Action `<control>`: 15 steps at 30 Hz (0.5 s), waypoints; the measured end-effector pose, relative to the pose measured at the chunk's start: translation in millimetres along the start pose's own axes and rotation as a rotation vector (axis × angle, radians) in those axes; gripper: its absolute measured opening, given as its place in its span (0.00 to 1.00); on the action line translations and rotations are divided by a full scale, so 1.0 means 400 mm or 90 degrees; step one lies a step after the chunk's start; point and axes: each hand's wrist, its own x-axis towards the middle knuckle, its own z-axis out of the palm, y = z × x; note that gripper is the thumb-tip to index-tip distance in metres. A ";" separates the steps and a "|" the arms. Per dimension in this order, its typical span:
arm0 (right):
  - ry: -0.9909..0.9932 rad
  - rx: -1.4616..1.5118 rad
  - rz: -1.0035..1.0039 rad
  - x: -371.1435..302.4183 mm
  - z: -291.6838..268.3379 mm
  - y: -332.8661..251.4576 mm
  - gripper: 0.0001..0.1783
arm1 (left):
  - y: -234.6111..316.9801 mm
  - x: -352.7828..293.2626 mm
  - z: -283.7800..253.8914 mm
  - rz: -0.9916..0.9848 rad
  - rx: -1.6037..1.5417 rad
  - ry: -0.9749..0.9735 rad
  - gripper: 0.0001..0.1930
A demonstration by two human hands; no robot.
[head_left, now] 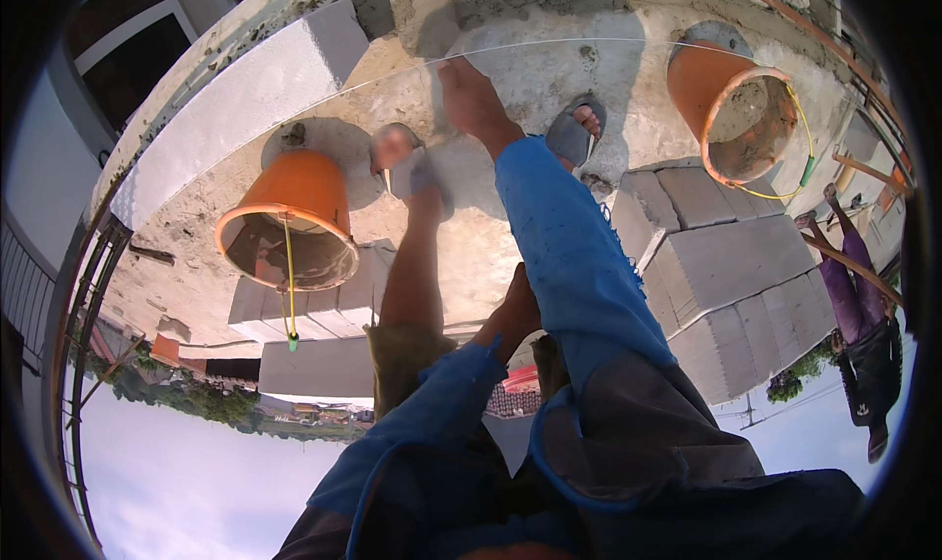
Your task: The person scoops mortar from a bucket with a trowel, spreads it on a white rectangular tile, places the tile onto a concrete ledge, and taps it with a hammer to secure it. The person repeats this process for multiple tiles along the ledge.
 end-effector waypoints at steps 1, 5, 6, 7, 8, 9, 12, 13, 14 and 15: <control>-0.052 0.006 0.060 -0.010 -0.037 -0.014 0.24 | 0.011 0.008 -0.013 -0.005 0.014 0.007 0.32; 0.071 -0.062 0.088 0.004 -0.235 0.124 0.22 | 0.138 0.082 -0.070 -0.139 0.209 -0.087 0.26; 0.103 -0.022 0.122 0.006 -0.309 0.168 0.23 | 0.163 0.092 -0.071 -0.206 0.213 -0.126 0.24; 0.113 0.027 0.181 0.004 -0.372 0.179 0.24 | 0.162 0.085 -0.063 -0.184 0.195 -0.095 0.24; 0.130 0.077 0.240 -0.001 -0.441 0.190 0.26 | 0.161 0.074 -0.053 -0.159 0.177 -0.065 0.24; 0.145 0.087 0.274 -0.012 -0.490 0.196 0.26 | 0.161 0.068 -0.044 -0.135 0.159 -0.035 0.24; 0.168 0.064 0.313 -0.056 -0.568 0.195 0.26 | 0.154 0.067 -0.039 -0.131 0.172 -0.047 0.25; 0.157 -0.022 0.246 -0.076 -0.570 0.192 0.25 | 0.151 0.069 -0.036 -0.135 0.178 -0.045 0.25; 0.145 -0.107 0.180 -0.096 -0.561 0.191 0.25 | 0.148 0.072 -0.033 -0.139 0.184 -0.043 0.26; 0.134 -0.190 0.114 -0.115 -0.553 0.184 0.25 | 0.148 0.074 -0.035 -0.143 0.191 -0.044 0.26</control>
